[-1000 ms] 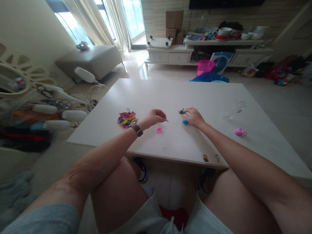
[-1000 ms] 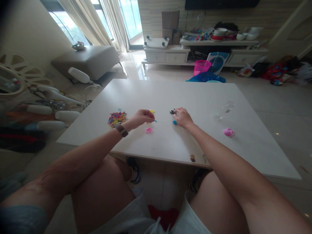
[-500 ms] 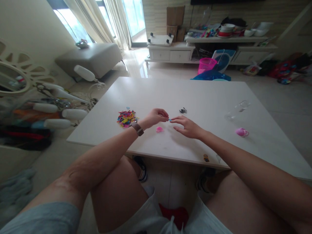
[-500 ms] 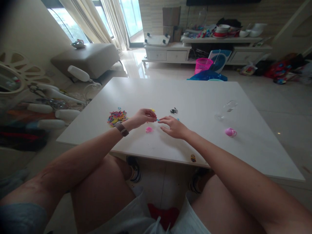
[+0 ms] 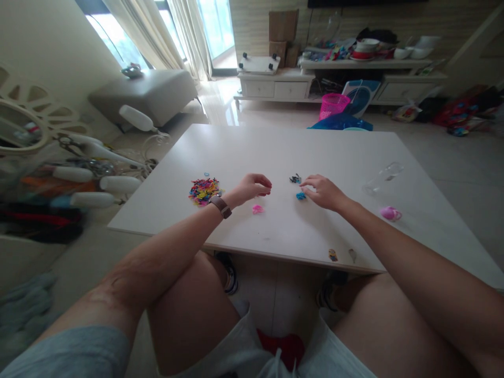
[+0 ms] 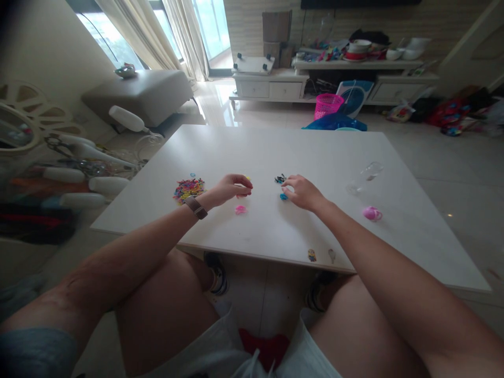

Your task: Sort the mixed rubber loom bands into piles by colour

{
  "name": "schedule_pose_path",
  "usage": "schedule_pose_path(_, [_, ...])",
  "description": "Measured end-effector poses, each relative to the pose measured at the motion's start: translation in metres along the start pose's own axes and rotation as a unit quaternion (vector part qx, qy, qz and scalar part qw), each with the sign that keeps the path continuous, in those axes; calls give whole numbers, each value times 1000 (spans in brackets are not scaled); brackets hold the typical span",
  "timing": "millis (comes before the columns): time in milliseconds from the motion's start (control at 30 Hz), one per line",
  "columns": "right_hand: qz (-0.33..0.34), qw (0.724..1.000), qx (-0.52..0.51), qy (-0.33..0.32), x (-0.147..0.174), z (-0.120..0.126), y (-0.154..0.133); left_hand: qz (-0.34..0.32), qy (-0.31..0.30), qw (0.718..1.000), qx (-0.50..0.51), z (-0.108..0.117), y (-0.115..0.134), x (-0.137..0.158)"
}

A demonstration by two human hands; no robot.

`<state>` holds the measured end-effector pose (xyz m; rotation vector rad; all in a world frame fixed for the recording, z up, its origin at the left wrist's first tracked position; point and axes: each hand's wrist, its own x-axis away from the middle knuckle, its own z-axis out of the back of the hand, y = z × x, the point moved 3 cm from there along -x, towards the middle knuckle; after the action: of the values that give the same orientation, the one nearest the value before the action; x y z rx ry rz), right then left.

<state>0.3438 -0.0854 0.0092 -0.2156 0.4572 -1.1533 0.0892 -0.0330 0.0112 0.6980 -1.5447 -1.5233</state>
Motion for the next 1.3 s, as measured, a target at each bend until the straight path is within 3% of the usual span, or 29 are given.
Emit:
schedule_pose_path(200, [-27,995,36,-85,4,-3,19,7,5,1000,-22,5,-3,0])
schedule_pose_path(533, [-23,992,38,-114,3,-7,14,3,30,999,-13,24,0,2])
schedule_pose_path(667, [-31,991,31,-129,4,-6,10,-13,76,997,-17,51,14,6])
schedule_pose_path(800, [-37,990,27,-133,4,-5,9,-27,185,982,-35,93,24,11])
schedule_pose_path(967, [-43,991,26,-124,4,-4,9,-28,272,954,-122,140,9,16])
schedule_pose_path(1100, [-28,994,34,-104,2,-2,9,35,251,936,-243,159,-15,21])
schedule_pose_path(1300, [-14,996,36,-82,1,-2,9,100,189,902,-374,170,-35,30])
